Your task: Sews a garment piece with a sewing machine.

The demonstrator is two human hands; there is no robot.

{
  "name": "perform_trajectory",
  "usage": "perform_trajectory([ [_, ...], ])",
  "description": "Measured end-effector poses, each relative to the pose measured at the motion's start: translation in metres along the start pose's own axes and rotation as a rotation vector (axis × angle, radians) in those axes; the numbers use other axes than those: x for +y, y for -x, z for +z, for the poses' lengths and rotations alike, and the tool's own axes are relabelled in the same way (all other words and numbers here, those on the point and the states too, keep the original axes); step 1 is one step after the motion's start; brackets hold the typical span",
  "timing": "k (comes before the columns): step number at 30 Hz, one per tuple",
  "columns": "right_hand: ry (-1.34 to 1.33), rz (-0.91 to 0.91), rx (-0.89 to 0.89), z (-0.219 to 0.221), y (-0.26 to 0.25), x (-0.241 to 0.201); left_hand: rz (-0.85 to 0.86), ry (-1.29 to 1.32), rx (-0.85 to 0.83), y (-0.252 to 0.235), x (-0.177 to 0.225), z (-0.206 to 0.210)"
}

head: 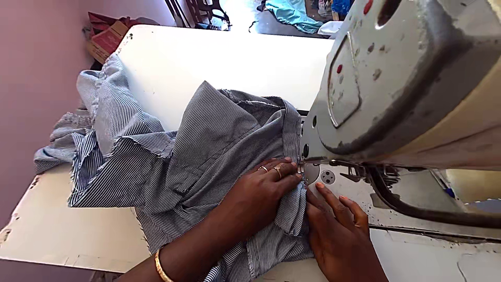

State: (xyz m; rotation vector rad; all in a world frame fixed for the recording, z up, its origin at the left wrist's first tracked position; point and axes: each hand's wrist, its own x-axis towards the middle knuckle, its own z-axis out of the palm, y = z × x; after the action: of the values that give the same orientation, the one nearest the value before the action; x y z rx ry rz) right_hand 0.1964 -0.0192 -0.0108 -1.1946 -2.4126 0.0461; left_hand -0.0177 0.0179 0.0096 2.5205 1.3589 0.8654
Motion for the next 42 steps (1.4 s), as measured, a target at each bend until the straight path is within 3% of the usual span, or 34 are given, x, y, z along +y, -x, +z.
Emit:
perform_trajectory([
  [8,-0.020,-0.031,0.026,0.001,-0.002,0.004,0.055,-0.045,-0.047,0.000,0.000,-0.008],
  [10,-0.013,-0.037,0.015,-0.002,0.002,0.003,0.055,0.066,-0.052,0.005,-0.005,-0.010],
  [14,-0.017,-0.031,-0.006,-0.003,0.005,0.003,-0.147,0.446,0.038,0.008,-0.015,-0.015],
  [16,-0.012,-0.034,-0.003,-0.002,0.005,0.003,-0.182,0.518,0.065,0.006,-0.016,-0.016],
  [21,-0.012,-0.045,-0.016,-0.003,0.005,0.004,0.043,0.199,0.018,0.010,-0.007,-0.012],
  [28,-0.024,-0.089,-0.044,-0.006,0.011,0.008,0.110,-0.047,-0.106,0.009,0.003,-0.019],
  [33,-0.038,-0.072,-0.052,-0.007,0.011,0.007,0.085,-0.052,-0.188,0.014,0.005,-0.011],
  [42,-0.019,-0.037,-0.056,-0.005,0.010,0.000,0.076,-0.012,-0.155,0.010,0.000,-0.012],
])
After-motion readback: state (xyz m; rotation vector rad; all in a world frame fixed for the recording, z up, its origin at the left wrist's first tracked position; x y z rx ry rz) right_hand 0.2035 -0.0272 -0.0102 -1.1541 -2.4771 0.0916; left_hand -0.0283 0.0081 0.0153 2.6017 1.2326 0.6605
